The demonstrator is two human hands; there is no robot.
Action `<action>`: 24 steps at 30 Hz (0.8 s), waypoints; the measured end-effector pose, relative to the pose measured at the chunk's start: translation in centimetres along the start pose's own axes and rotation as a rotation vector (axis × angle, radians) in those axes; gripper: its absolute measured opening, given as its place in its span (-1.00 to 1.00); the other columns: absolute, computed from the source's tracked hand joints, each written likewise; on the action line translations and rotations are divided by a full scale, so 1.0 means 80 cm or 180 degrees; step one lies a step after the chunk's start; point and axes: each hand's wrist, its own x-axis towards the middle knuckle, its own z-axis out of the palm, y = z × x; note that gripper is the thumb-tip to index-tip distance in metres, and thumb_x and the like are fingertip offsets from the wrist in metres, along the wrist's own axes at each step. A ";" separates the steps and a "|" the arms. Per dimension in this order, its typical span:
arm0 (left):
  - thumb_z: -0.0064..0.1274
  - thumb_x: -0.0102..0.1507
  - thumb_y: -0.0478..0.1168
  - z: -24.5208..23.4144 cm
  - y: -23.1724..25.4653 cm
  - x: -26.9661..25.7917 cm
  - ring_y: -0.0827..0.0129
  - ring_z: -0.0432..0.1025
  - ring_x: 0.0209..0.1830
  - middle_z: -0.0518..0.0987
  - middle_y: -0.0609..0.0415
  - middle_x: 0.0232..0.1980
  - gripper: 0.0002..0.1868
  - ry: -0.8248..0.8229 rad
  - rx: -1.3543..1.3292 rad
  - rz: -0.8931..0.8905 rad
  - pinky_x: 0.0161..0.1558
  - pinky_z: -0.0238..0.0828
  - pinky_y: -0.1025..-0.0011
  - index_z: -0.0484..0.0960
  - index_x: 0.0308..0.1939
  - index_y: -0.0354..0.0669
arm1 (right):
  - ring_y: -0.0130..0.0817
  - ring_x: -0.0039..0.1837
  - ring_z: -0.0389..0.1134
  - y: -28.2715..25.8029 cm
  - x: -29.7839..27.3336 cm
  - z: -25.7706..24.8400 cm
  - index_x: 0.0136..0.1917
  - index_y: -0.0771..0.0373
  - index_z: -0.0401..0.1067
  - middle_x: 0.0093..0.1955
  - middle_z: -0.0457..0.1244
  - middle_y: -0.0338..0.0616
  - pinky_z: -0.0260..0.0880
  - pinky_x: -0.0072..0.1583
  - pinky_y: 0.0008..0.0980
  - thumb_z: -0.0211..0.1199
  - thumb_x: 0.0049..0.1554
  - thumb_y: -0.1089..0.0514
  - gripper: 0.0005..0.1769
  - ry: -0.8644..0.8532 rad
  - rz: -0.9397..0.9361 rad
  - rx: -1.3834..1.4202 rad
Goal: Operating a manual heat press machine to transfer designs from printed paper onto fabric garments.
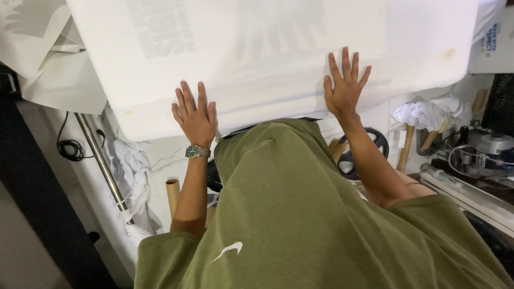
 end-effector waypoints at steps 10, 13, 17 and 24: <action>-0.18 0.41 0.10 -0.029 0.009 0.013 0.02 0.08 0.58 0.16 -0.09 0.60 -0.47 0.0109 -0.0185 -0.0038 0.32 -0.03 -0.13 0.42 0.46 0.23 | -0.02 0.31 0.21 0.038 0.026 -0.026 0.28 0.27 0.36 0.28 0.19 0.06 0.10 0.31 0.09 0.24 0.21 0.24 -0.63 0.1208 0.0609 0.0278; -0.18 0.42 0.06 -0.042 0.006 0.031 0.13 0.24 0.35 0.33 -0.06 0.43 -0.64 0.0309 -0.0134 0.0063 0.12 0.00 -0.01 0.56 0.25 0.24 | 0.01 0.16 0.24 0.067 0.021 -0.026 0.19 0.30 0.44 0.21 0.21 0.02 0.10 0.19 0.05 0.16 0.24 0.27 -0.75 0.0862 0.0582 0.0066; -0.18 0.43 0.06 -0.031 -0.019 0.058 0.14 0.29 0.17 0.42 -0.02 0.25 -0.54 0.0352 -0.0183 -0.0089 0.06 0.06 0.08 0.48 0.33 0.00 | 0.05 0.19 0.23 0.069 0.019 -0.032 0.19 0.28 0.42 0.21 0.21 0.01 0.08 0.19 0.08 0.13 0.25 0.27 -0.76 0.0724 0.0494 0.0089; 0.12 0.26 -0.17 -0.029 -0.132 0.126 0.07 0.29 0.09 0.34 -0.05 0.12 -0.63 0.1346 -0.0028 -0.1405 0.07 0.19 0.10 0.49 0.14 -0.06 | 0.11 0.13 0.27 0.094 0.040 -0.017 0.16 0.18 0.49 0.14 0.32 -0.01 0.10 0.06 0.11 0.23 0.18 0.16 -0.73 0.0605 0.0625 -0.0351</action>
